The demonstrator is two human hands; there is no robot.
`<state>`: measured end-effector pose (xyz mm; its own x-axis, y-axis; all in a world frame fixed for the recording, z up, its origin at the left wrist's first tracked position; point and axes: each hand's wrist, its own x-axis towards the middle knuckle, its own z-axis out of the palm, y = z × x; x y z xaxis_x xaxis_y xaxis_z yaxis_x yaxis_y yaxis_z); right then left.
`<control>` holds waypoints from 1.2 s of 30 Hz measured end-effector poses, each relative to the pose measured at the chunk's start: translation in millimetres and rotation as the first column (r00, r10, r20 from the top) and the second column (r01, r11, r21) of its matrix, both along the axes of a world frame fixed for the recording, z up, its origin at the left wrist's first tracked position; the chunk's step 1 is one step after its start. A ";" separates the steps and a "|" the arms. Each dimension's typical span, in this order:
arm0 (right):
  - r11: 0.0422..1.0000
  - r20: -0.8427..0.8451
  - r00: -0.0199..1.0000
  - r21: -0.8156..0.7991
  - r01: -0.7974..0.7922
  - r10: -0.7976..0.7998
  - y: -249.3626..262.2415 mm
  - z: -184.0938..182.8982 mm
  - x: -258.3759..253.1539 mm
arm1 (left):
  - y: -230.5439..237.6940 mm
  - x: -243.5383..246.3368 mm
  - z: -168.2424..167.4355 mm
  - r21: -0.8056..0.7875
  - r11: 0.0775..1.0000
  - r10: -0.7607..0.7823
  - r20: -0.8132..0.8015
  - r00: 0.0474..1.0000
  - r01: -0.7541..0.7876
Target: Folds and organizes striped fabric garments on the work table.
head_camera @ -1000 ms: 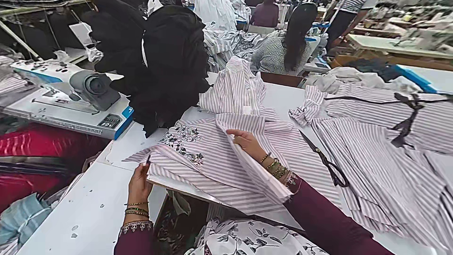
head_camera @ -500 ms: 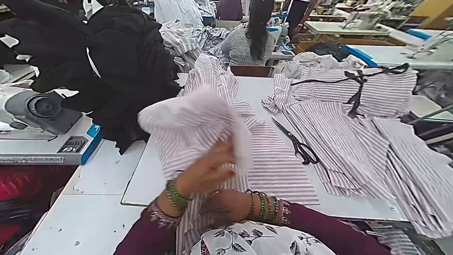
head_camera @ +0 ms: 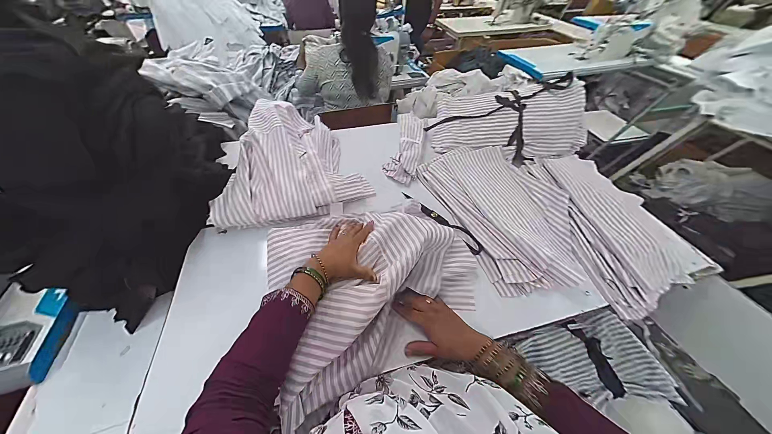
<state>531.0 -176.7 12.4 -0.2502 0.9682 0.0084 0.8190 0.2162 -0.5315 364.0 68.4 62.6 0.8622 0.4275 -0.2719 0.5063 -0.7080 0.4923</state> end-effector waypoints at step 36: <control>0.952 -0.187 0.981 0.284 0.111 -0.058 74.7 -22.6 41.1 | 101.6 -139.8 18.0 -0.121 0.681 0.678 0.479 0.558 -0.723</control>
